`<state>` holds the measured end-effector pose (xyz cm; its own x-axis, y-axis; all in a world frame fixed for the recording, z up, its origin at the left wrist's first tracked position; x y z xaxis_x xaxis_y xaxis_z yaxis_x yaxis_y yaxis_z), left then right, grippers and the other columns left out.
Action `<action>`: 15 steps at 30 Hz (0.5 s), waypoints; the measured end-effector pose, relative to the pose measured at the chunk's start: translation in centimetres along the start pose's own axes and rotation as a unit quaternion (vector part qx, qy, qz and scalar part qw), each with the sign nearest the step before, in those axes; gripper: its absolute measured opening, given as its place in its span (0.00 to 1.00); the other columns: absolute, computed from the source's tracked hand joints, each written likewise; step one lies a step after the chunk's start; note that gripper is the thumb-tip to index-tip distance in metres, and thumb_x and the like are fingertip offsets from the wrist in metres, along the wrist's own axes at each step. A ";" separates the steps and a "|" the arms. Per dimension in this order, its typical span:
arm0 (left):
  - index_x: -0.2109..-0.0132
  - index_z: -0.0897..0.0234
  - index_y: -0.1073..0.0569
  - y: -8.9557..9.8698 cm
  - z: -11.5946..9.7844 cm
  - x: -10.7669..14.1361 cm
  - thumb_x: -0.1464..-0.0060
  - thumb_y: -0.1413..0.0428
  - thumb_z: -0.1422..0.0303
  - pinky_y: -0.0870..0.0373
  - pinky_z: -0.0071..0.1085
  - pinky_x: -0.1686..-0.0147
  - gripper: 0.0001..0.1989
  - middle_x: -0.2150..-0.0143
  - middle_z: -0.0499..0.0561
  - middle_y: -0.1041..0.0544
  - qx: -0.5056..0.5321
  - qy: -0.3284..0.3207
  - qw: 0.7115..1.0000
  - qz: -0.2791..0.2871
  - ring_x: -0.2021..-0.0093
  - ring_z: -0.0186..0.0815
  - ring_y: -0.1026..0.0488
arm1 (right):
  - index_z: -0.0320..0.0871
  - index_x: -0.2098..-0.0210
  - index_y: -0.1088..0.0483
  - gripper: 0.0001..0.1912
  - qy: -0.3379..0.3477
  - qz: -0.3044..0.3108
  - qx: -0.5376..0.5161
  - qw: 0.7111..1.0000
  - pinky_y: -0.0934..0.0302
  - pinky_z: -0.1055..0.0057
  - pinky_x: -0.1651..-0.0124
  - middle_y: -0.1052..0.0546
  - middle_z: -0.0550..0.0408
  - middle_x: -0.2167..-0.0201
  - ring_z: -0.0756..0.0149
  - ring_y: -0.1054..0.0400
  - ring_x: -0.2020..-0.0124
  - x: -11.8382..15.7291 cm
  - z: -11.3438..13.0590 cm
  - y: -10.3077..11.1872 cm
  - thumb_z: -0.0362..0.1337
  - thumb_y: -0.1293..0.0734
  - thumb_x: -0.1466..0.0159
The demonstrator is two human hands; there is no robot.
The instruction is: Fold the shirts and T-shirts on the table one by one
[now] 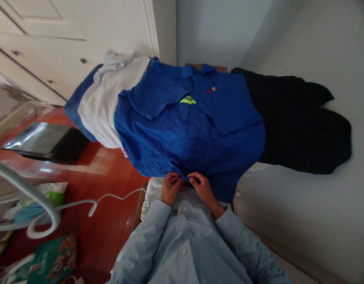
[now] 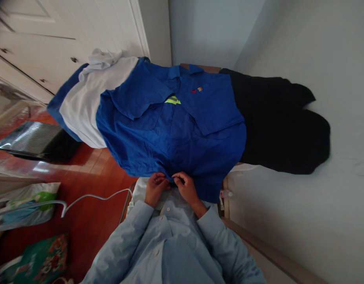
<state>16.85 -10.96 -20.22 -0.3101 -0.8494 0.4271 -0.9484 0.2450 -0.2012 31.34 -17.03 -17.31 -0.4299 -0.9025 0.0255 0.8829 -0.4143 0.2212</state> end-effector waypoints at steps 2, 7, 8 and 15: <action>0.60 0.63 0.31 -0.1 -0.1 0.2 0.62 0.30 0.59 0.25 0.29 0.77 0.25 0.72 0.47 0.22 0.007 0.011 1.000 -0.001 0.73 0.37 0.22 | 0.45 0.65 0.23 0.08 0.020 -0.017 0.007 1.000 0.33 0.67 0.57 0.20 0.53 0.67 0.62 0.27 0.63 0.2 0.5 0.1 0.36 0.35 0.38; 0.58 0.64 0.31 -0.8 -0.1 0.5 0.64 0.28 0.59 0.24 0.29 0.73 0.28 0.70 0.47 0.21 0.038 0.021 0.999 0.015 0.71 0.36 0.21 | 0.46 0.64 0.23 0.05 0.064 -0.014 0.028 0.997 0.32 0.68 0.60 0.22 0.53 0.67 0.63 0.28 0.64 0.4 1.0 -0.2 0.36 0.33 0.36; 0.58 0.64 0.31 -0.9 -0.1 0.5 0.65 0.28 0.60 0.24 0.29 0.71 0.29 0.70 0.47 0.21 0.042 0.018 0.999 0.018 0.72 0.34 0.21 | 0.46 0.64 0.23 0.05 0.072 -0.010 0.036 0.997 0.32 0.68 0.61 0.22 0.53 0.66 0.63 0.28 0.64 0.4 1.1 -0.2 0.37 0.33 0.36; 0.57 0.64 0.31 -0.2 0.0 0.3 0.62 0.28 0.61 0.26 0.27 0.70 0.28 0.73 0.46 0.22 0.086 0.045 0.995 -0.011 0.74 0.31 0.23 | 0.49 0.58 0.21 0.08 0.166 0.039 0.114 0.979 0.32 0.60 0.52 0.22 0.51 0.63 0.59 0.29 0.58 1.0 3.0 -0.8 0.40 0.32 0.34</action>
<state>16.93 -11.26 -20.05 -0.3015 -0.8059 0.5095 -0.9319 0.1360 -0.3364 29.65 -17.20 -14.56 -0.2443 -0.9346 -0.2584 0.8289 -0.3396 0.4445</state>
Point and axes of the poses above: each hand's wrist, its own x-axis away from the middle knuckle, its own y-axis out of the back of the hand, z = x × y, the point moved 7 cm from there along -x, towards the middle knuckle
